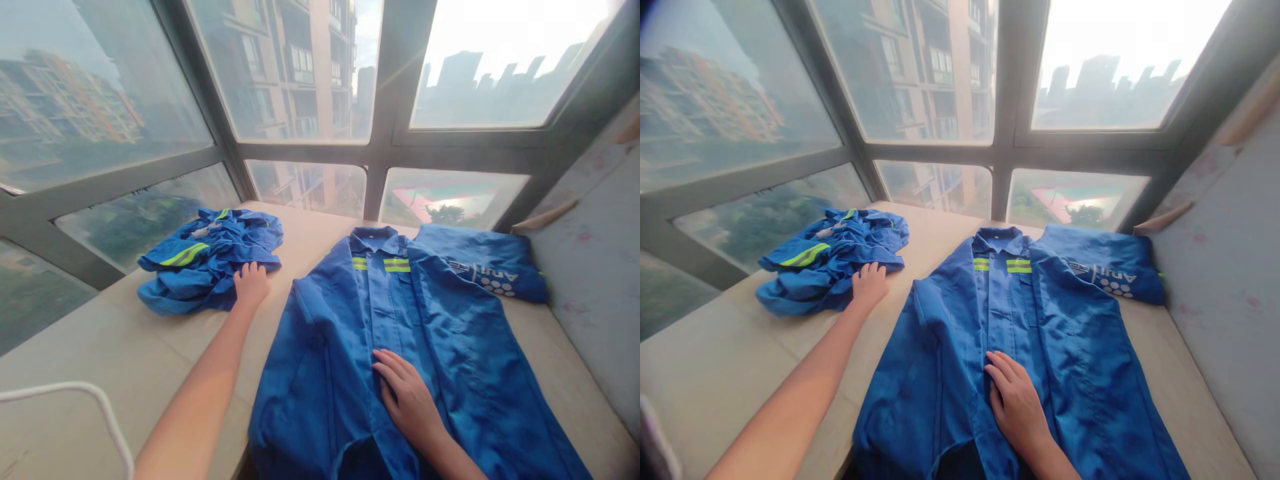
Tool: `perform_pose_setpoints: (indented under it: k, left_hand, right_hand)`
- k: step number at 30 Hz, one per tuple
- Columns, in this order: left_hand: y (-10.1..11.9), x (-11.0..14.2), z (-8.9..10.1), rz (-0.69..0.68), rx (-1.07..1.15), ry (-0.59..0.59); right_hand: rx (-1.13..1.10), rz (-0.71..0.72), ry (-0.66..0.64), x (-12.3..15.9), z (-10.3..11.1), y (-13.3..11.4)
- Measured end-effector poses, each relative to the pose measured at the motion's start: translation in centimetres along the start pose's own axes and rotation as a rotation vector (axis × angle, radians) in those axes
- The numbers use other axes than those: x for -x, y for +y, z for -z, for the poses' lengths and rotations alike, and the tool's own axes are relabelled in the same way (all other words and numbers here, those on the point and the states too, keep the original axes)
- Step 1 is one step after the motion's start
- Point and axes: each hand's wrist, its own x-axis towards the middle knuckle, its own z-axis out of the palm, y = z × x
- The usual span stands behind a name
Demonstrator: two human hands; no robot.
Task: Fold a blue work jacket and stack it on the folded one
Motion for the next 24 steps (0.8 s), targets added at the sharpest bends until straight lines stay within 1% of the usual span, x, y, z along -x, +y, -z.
perform_pose_setpoints:
  k: [2,3,4,5,6,7,8,9,10,11,12,14,16,18,19,21,23,24]
  left_hand:
    - [2.0,1.9,0.1,-0.023,0.101,0.051]
    - [2.9,3.5,0.0,-0.036,0.190,0.039]
    - [3.7,5.4,-0.1,-0.044,0.308,-0.018]
    - [4.3,7.5,-0.3,-0.048,0.453,-0.115]
    - [4.8,9.7,-0.6,-0.033,0.619,-0.244]
    - [5.1,11.7,-0.9,0.003,0.793,-0.376]
    - [5.4,13.6,-1.3,0.053,0.954,-0.485]
    - [5.6,15.3,-1.7,0.113,1.088,-0.548]
    - [5.8,16.5,-2.0,0.166,1.183,-0.565]
    - [6.0,17.5,-2.3,0.208,1.237,-0.539]
    - [6.2,18.0,-2.5,0.232,1.263,-0.492]
    - [6.8,18.1,-2.5,0.235,1.271,-0.422]
    - [7.5,17.4,-2.2,0.196,1.240,-0.419]
    - [8.2,16.5,-1.7,0.126,1.207,-0.401]
    - [8.6,16.1,-1.6,0.098,1.202,-0.376]
    - [9.3,15.6,-1.3,0.089,1.236,-0.299]
    - [9.8,15.6,-1.2,0.125,1.295,-0.229]
    - [10.0,15.7,-1.1,0.150,1.320,-0.201]
  right_hand:
    - [-0.002,-0.004,-0.004,0.0,0.1,-0.1]
    - [-0.004,-0.007,-0.007,0.1,0.2,-0.1]
    - [-0.009,-0.011,-0.012,0.0,0.2,-0.1]
    - [-0.017,-0.015,-0.018,0.0,0.3,0.0]
    - [-0.031,-0.022,-0.024,-0.1,0.4,0.0]
    - [-0.050,-0.031,-0.027,-0.2,0.5,0.0]
    - [-0.075,-0.043,-0.030,-0.3,0.6,0.1]
    - [-0.102,-0.055,-0.030,-0.5,0.7,0.1]
    - [-0.128,-0.071,-0.025,-0.6,0.7,0.0]
    - [-0.150,-0.089,-0.016,-0.7,0.8,-0.2]
    - [-0.165,-0.107,0.000,-0.7,0.9,-0.5]
    - [-0.154,-0.146,0.046,-0.4,1.2,-1.4]
    - [-0.077,-0.206,0.085,0.5,1.6,-2.9]
    - [0.037,-0.274,0.086,1.8,2.1,-4.6]
    - [0.093,-0.305,0.073,2.6,2.3,-5.4]
    - [0.169,-0.356,0.021,4.2,2.8,-6.8]
    - [0.184,-0.411,-0.045,5.4,3.2,-7.7]
    - [0.156,-0.440,-0.076,5.8,3.4,-8.0]
